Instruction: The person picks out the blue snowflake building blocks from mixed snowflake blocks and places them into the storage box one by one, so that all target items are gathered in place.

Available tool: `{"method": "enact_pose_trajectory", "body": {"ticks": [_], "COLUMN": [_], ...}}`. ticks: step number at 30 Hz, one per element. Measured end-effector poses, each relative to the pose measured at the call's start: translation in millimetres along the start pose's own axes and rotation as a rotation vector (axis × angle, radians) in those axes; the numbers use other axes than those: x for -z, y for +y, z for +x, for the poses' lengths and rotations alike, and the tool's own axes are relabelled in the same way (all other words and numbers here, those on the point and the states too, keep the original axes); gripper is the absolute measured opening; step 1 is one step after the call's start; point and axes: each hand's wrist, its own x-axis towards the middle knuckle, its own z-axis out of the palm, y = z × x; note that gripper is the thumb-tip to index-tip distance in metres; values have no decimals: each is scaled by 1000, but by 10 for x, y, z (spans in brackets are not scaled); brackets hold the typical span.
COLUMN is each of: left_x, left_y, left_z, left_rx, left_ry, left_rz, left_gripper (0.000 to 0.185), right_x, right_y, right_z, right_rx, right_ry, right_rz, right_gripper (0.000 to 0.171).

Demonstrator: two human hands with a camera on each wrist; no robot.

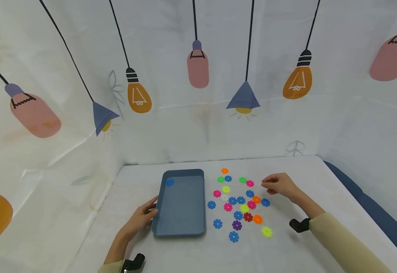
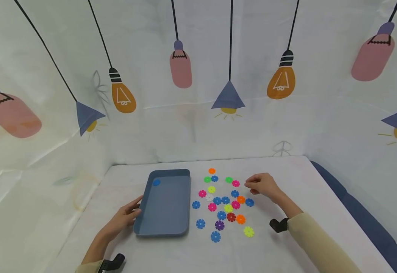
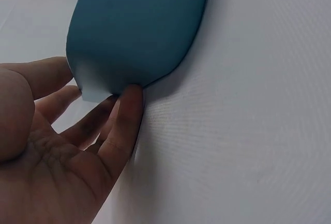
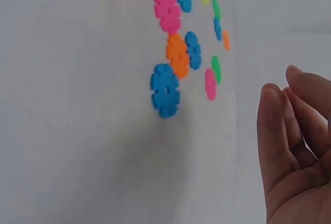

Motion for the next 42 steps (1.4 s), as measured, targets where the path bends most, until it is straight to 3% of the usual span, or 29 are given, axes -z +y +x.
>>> {"method": "enact_pose_trajectory", "body": {"ticks": [4, 12, 27, 42], "left_x": [2, 33, -4, -46], "left_y": [12, -7, -32, -47], "left_z": [47, 10, 35, 13], "left_rx": [-22, 5, 30, 53], "left_ry": [-23, -36, -9, 14], "left_rz": [9, -24, -82, -95], "left_gripper": [61, 62, 59, 58], "right_x": [-11, -52, -170, -227], "right_y": [198, 413, 592, 552], "right_z": [-99, -204, -287, -271], "right_rx": [-34, -57, -57, -22], "right_ry": [-12, -37, -10, -13], "right_rz": [-19, -80, -140, -223], "right_gripper": [35, 35, 41, 42]}}
